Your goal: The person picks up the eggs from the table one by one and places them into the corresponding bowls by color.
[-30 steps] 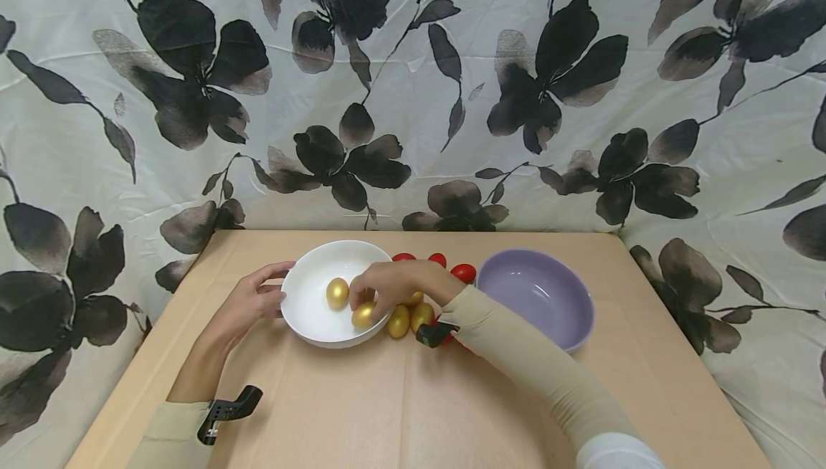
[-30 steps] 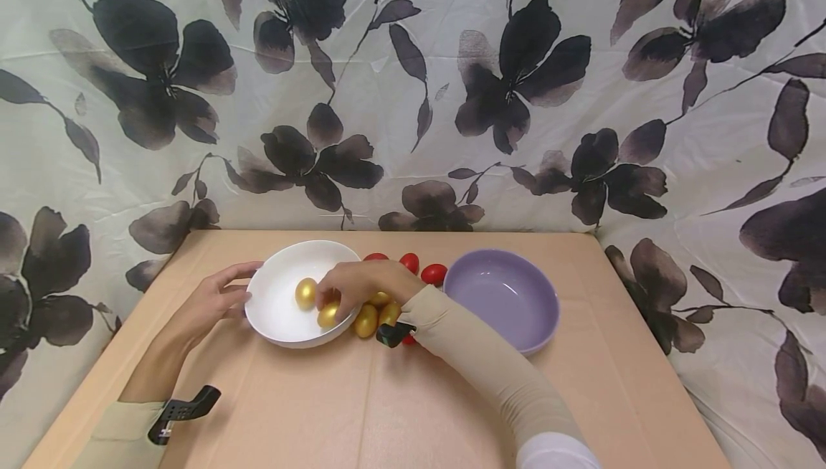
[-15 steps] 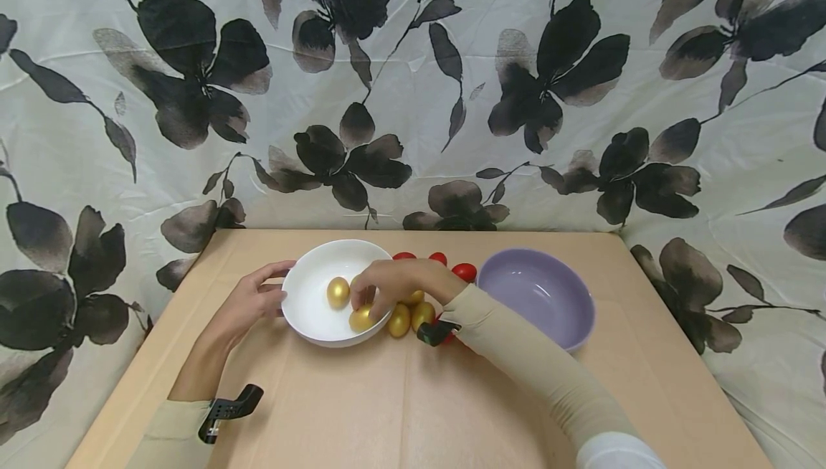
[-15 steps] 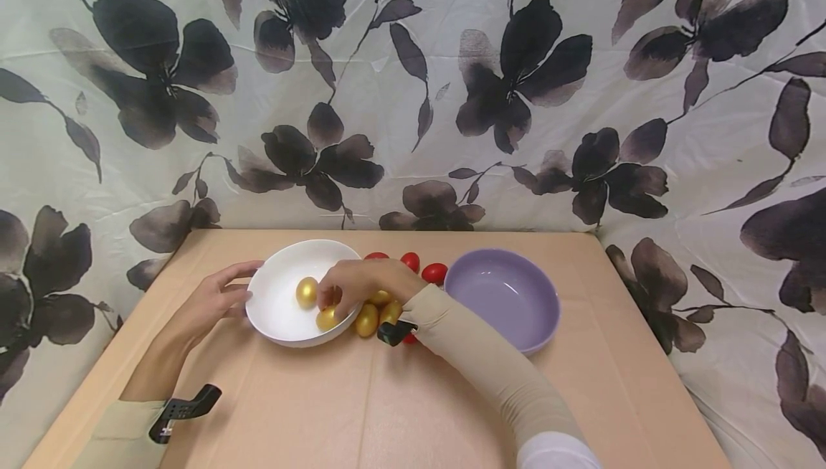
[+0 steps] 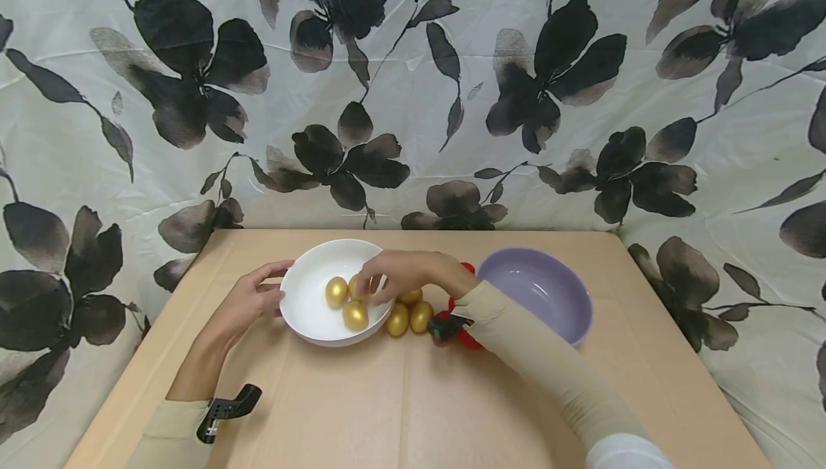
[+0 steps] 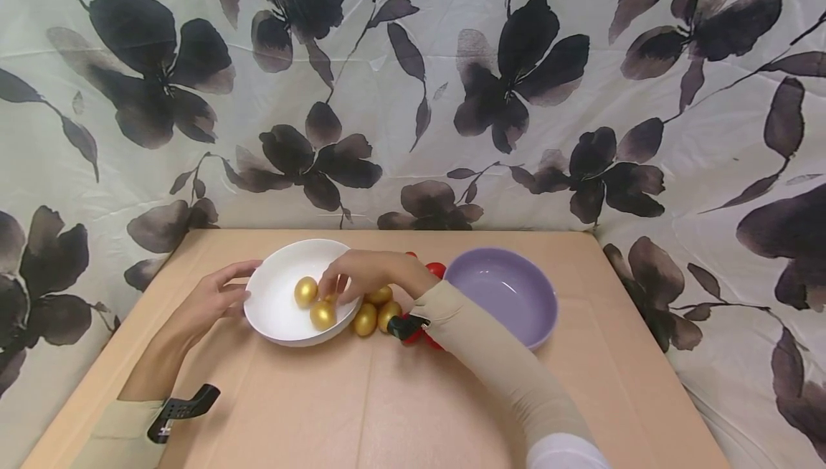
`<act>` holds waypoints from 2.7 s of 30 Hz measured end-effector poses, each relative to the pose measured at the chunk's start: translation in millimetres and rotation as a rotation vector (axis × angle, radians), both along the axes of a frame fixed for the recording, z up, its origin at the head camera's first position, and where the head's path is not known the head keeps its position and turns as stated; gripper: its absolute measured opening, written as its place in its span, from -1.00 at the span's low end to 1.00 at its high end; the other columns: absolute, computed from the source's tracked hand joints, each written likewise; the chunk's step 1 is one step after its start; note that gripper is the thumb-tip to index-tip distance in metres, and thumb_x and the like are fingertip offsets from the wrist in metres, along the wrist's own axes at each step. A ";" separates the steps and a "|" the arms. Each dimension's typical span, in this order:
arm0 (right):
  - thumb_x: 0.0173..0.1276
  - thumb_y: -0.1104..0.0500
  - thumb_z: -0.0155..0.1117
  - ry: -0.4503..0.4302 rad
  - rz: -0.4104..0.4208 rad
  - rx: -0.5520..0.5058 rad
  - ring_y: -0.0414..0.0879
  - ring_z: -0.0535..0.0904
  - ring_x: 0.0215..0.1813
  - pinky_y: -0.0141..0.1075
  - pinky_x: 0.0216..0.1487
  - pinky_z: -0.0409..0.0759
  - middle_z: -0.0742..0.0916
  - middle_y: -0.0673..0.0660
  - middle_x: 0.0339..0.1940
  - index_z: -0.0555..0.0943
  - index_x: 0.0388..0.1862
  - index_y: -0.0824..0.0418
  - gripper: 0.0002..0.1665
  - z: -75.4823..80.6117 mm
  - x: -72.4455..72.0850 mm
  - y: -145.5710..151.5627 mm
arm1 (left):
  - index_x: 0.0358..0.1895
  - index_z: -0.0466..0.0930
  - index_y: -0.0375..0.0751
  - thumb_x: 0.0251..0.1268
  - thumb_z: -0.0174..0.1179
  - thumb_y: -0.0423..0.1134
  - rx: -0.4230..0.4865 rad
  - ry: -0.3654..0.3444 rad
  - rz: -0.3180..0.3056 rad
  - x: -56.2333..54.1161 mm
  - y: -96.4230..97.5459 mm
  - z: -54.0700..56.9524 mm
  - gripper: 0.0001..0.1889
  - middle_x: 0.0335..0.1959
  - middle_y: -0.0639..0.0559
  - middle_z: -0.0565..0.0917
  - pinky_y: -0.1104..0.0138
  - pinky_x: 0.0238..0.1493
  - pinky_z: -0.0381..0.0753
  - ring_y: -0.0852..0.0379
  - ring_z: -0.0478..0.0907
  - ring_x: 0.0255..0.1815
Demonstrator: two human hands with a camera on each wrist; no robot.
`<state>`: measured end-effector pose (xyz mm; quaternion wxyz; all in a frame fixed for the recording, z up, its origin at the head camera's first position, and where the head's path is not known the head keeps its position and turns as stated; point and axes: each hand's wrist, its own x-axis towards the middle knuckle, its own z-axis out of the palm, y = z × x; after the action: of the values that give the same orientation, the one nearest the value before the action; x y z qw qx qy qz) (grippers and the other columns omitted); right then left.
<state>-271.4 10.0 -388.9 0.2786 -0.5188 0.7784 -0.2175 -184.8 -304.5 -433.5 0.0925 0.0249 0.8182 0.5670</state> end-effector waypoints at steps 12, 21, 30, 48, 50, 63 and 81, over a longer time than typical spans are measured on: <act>0.38 0.31 0.34 -0.004 -0.064 -0.045 -0.01 0.67 0.13 -0.25 0.16 0.66 0.76 0.07 0.07 0.69 0.12 0.23 -0.67 10.0 -0.4 21.0 | 0.55 0.22 -0.22 0.41 0.03 -0.45 0.004 0.004 -0.002 0.3 1.5 -1.0 -0.37 0.44 -0.37 0.30 0.07 -0.10 0.76 -0.39 0.47 0.30; 0.35 0.28 0.39 0.010 -0.109 -0.054 -0.13 0.67 0.11 -0.25 0.21 0.63 0.74 -0.09 0.03 0.70 0.08 0.07 -0.67 16.7 0.2 36.1 | 0.54 0.23 -0.24 0.41 0.02 -0.48 0.011 0.009 -0.006 0.4 -1.6 -2.6 -0.37 0.42 -0.38 0.31 0.06 -0.12 0.76 -0.39 0.49 0.27; 0.36 0.32 0.33 -0.029 -0.143 -0.078 -0.03 0.66 0.10 -0.23 0.21 0.63 0.73 0.20 0.09 0.67 0.10 0.23 -0.67 15.7 1.7 48.5 | 0.54 0.23 -0.24 0.40 0.04 -0.48 0.018 0.012 -0.014 1.5 -3.0 -2.2 -0.37 0.42 -0.38 0.32 0.08 -0.12 0.76 -0.35 0.51 0.25; 0.33 0.28 0.38 -0.077 -0.218 -0.075 0.10 0.67 0.14 0.05 0.21 0.63 0.74 0.25 0.07 0.67 0.08 0.29 -0.66 7.1 -0.2 65.6 | 0.55 0.21 -0.26 0.41 0.02 -0.47 0.009 0.015 -0.026 2.6 -4.6 -0.4 -0.37 0.41 -0.40 0.31 0.07 -0.11 0.76 -0.40 0.47 0.28; 0.33 0.29 0.37 -0.076 -0.225 -0.069 0.09 0.67 0.16 0.06 0.22 0.62 0.74 0.26 0.09 0.67 0.07 0.27 -0.67 6.0 -0.8 67.0 | 0.55 0.21 -0.26 0.42 0.03 -0.46 0.007 0.016 -0.029 2.9 -4.3 0.6 -0.37 0.42 -0.40 0.31 0.08 -0.11 0.76 -0.39 0.48 0.28; 0.35 0.30 0.33 -0.048 -0.242 -0.063 0.10 0.67 0.12 -0.02 0.21 0.63 0.76 0.11 0.02 0.68 0.07 0.26 -0.69 -5.0 -5.7 73.9 | 0.54 0.22 -0.26 0.41 0.04 -0.47 0.016 0.013 -0.027 2.1 -5.0 -0.8 -0.37 0.41 -0.40 0.32 0.07 -0.12 0.76 -0.38 0.48 0.28; 0.28 0.37 0.36 -0.075 -0.270 -0.010 0.06 0.65 0.14 -0.02 0.23 0.62 0.75 0.10 0.04 0.69 0.06 0.20 -0.64 -17.5 -7.7 72.1 | 0.54 0.23 -0.25 0.41 0.02 -0.47 0.009 0.012 -0.016 0.8 -4.4 -3.0 -0.38 0.42 -0.38 0.32 0.07 -0.12 0.77 -0.38 0.50 0.26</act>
<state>-279.1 82.1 -406.4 0.2732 -0.4021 0.8290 -0.2764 -183.9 -308.9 -436.5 0.0922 0.0353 0.8160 0.5695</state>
